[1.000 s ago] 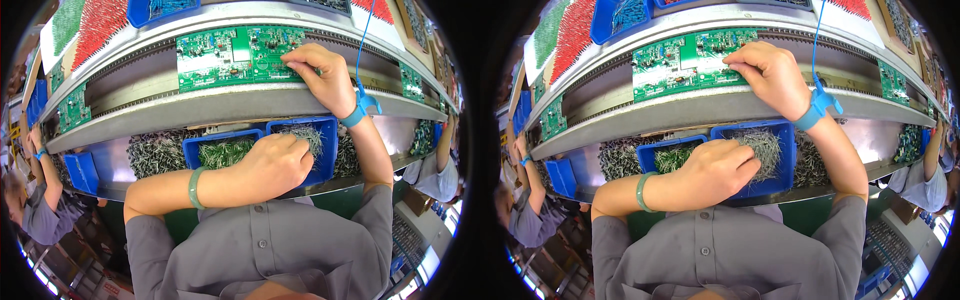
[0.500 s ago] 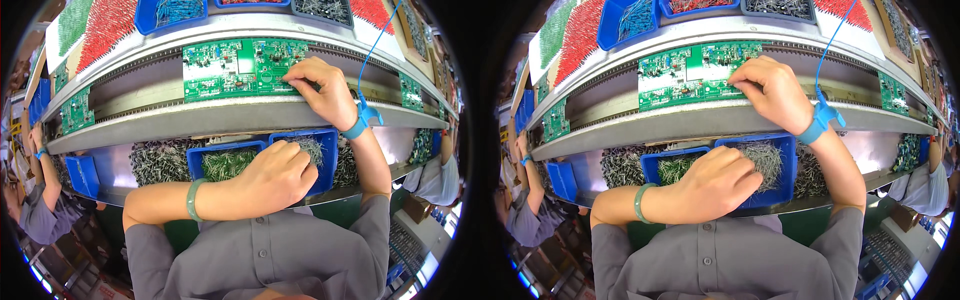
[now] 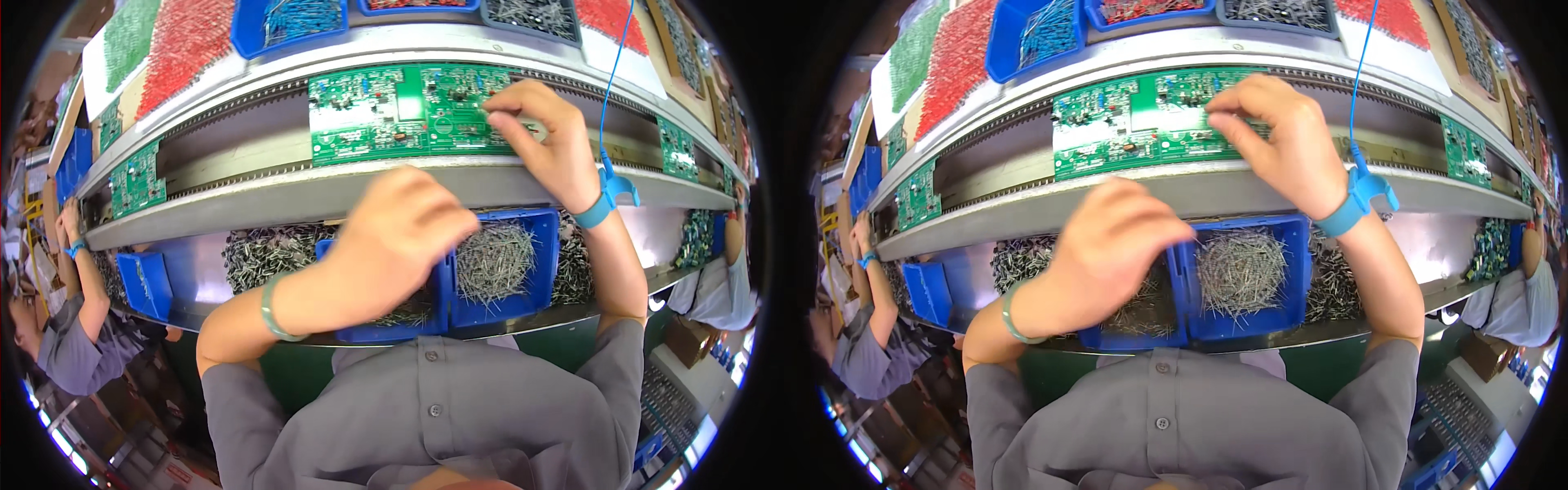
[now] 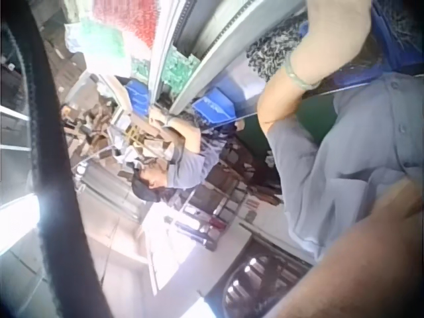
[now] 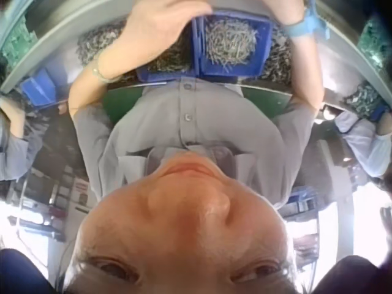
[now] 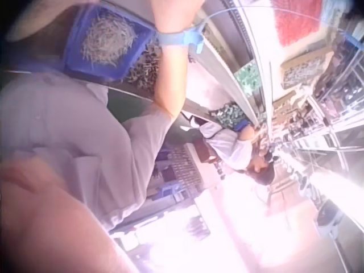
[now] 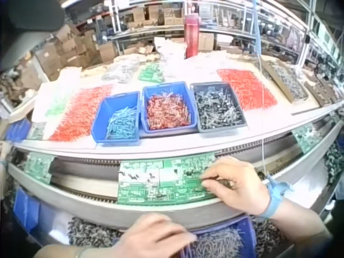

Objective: The person assembles circuit boards along a conveyor line by picking electronic components from bins and inserting them into the boards by hand, then sliding the boards down the track.

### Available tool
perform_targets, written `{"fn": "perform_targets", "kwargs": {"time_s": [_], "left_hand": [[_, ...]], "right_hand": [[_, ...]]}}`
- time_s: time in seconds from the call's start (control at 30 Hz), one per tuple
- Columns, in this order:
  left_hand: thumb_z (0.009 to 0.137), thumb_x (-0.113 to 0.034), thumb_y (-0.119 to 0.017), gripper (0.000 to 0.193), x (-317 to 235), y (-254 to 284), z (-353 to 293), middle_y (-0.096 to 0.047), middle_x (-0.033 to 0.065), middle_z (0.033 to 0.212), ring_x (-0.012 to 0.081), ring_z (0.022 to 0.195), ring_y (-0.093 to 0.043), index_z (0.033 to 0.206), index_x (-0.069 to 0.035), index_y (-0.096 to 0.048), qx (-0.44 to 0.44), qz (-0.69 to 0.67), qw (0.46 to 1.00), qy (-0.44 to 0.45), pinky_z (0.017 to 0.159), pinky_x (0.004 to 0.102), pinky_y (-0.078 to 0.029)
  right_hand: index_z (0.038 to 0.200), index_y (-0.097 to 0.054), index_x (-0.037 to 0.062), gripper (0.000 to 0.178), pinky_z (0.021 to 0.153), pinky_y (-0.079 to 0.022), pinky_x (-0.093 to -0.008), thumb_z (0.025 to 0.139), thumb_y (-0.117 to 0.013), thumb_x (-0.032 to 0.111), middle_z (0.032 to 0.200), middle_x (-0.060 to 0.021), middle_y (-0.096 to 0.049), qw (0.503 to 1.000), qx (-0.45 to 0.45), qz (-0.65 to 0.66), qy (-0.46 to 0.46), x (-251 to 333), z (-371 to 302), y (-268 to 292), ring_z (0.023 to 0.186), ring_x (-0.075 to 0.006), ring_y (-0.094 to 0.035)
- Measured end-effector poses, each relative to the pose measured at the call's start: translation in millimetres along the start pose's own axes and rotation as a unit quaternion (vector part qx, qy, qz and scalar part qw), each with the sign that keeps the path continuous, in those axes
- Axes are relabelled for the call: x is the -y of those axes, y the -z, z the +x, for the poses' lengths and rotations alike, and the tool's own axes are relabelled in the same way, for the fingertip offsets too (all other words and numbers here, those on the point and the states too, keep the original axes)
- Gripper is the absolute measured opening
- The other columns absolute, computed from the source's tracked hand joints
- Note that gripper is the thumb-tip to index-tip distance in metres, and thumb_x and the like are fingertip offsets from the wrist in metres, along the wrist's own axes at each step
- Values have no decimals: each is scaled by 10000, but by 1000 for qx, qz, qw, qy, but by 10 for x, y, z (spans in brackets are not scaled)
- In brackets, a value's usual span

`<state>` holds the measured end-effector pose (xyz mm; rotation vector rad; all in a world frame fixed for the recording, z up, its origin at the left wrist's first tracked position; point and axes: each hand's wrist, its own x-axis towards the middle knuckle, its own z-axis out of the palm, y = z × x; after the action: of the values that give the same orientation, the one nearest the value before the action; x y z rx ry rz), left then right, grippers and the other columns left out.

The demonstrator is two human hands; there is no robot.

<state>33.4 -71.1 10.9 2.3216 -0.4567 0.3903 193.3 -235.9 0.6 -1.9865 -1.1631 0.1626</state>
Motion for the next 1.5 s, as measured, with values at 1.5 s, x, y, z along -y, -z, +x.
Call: {"fn": "perform_targets", "kwargs": {"time_s": [1.5], "left_hand": [[799, -29, -681, 122, 698, 275, -129, -692, 105, 832, 165, 770, -657, 916, 5, -671, -123, 43, 967, 220, 706, 272, -499]], "right_hand": [[885, -635, -6, 109, 674, -439, -283, 783, -619, -44, 834, -114, -589, 997, 31, 41, -54, 365, -760, 18, 743, -212, -557]]}}
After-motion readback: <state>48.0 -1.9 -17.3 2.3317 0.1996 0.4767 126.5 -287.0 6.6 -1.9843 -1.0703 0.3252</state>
